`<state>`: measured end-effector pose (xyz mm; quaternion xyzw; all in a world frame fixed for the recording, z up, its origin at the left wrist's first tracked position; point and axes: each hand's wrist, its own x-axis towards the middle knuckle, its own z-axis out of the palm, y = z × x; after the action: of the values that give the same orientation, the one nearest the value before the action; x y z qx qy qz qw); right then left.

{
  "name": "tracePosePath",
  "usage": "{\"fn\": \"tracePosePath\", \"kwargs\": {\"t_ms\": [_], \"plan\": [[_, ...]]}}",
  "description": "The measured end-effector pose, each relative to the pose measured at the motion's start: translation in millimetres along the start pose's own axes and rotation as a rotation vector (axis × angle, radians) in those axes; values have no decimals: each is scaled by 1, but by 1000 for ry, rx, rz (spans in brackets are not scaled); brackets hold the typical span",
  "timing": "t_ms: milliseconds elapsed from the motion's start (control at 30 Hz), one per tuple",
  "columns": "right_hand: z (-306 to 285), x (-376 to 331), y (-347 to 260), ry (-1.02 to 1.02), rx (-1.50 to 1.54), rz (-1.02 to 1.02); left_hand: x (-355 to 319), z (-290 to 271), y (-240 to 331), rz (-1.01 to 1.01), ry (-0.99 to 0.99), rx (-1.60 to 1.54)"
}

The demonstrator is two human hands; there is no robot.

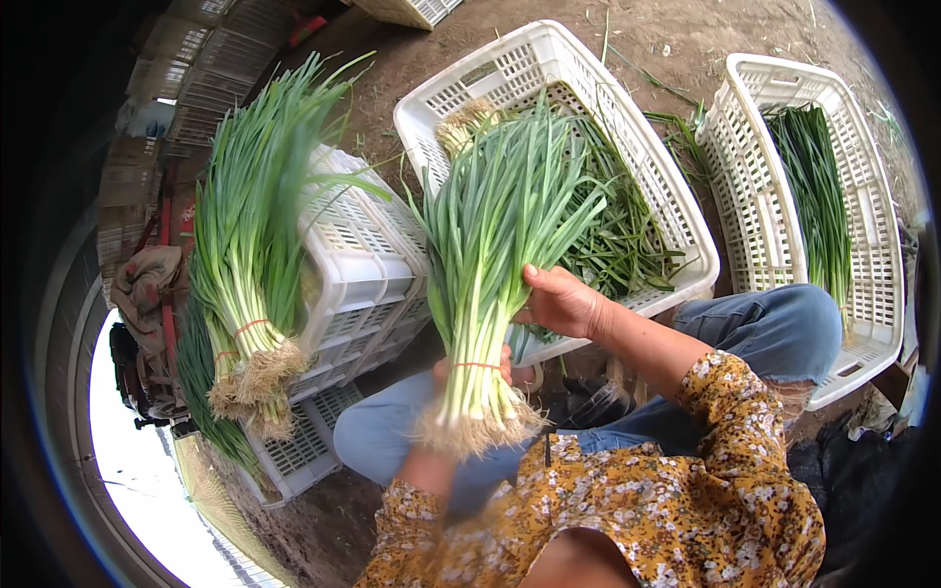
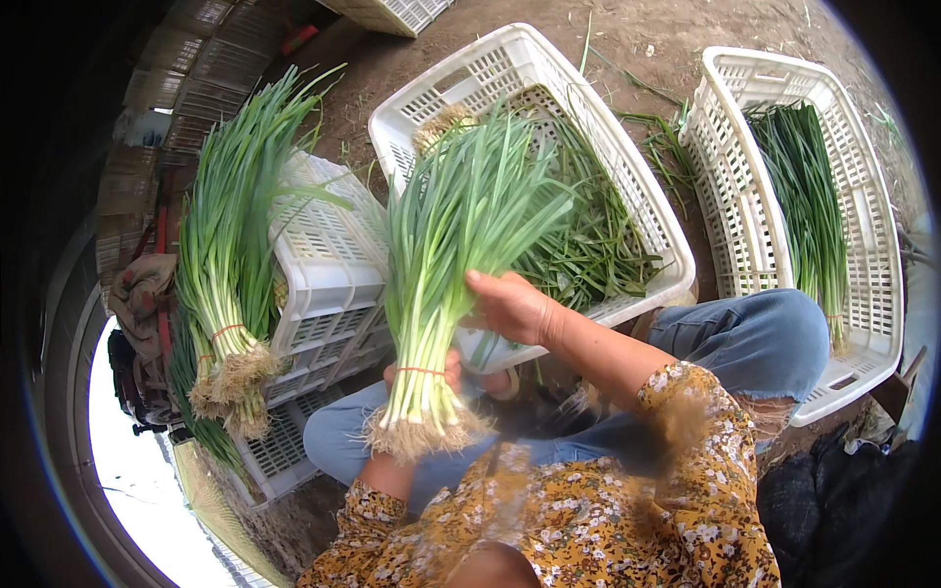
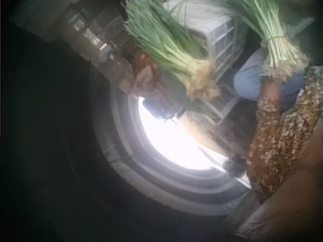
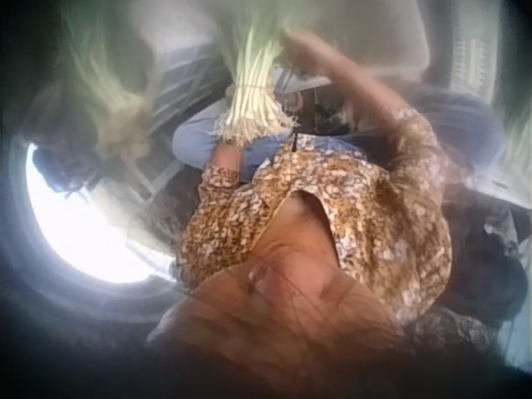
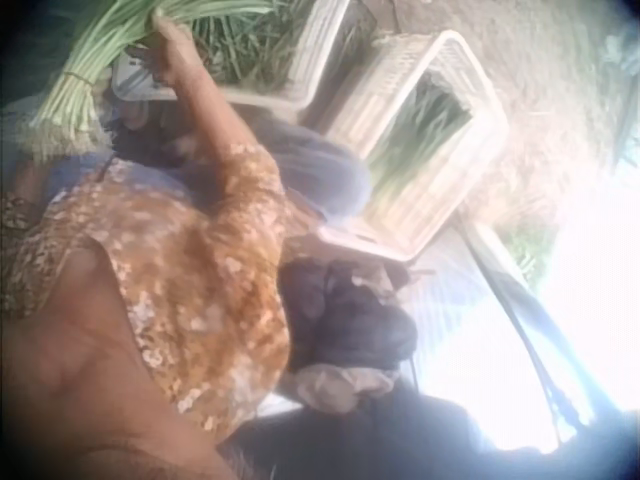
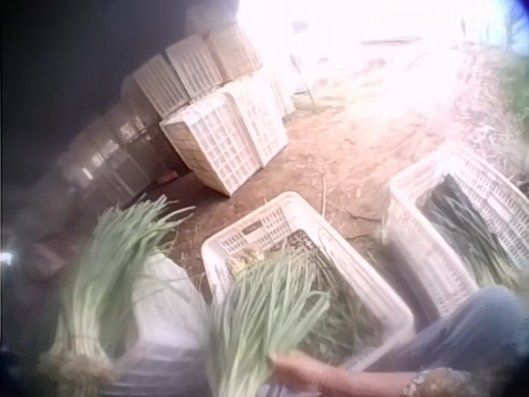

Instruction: The person sits on the ground and sorts green onions by hand, gathering them into bundles and placing them into white plastic crates. The person repeatedly picks up bunches, aligns them, and transfers them between crates.

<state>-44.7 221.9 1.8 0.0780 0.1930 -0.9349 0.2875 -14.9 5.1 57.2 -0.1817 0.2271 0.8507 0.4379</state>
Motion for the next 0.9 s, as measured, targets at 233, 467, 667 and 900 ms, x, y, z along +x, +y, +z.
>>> {"fn": "tracePosePath", "kwargs": {"t_ms": [233,467,667,900], "plan": [[10,-8,-22,369,-318,-240,21,-10,2,51,-104,520],[-30,-9,-24,617,-427,-22,36,-2,-9,-93,173,635],[-13,-15,-16,644,-801,-106,38,-6,-16,-67,170,659],[-10,-15,-2,680,-720,-217,41,-5,-15,-78,147,607]]}}
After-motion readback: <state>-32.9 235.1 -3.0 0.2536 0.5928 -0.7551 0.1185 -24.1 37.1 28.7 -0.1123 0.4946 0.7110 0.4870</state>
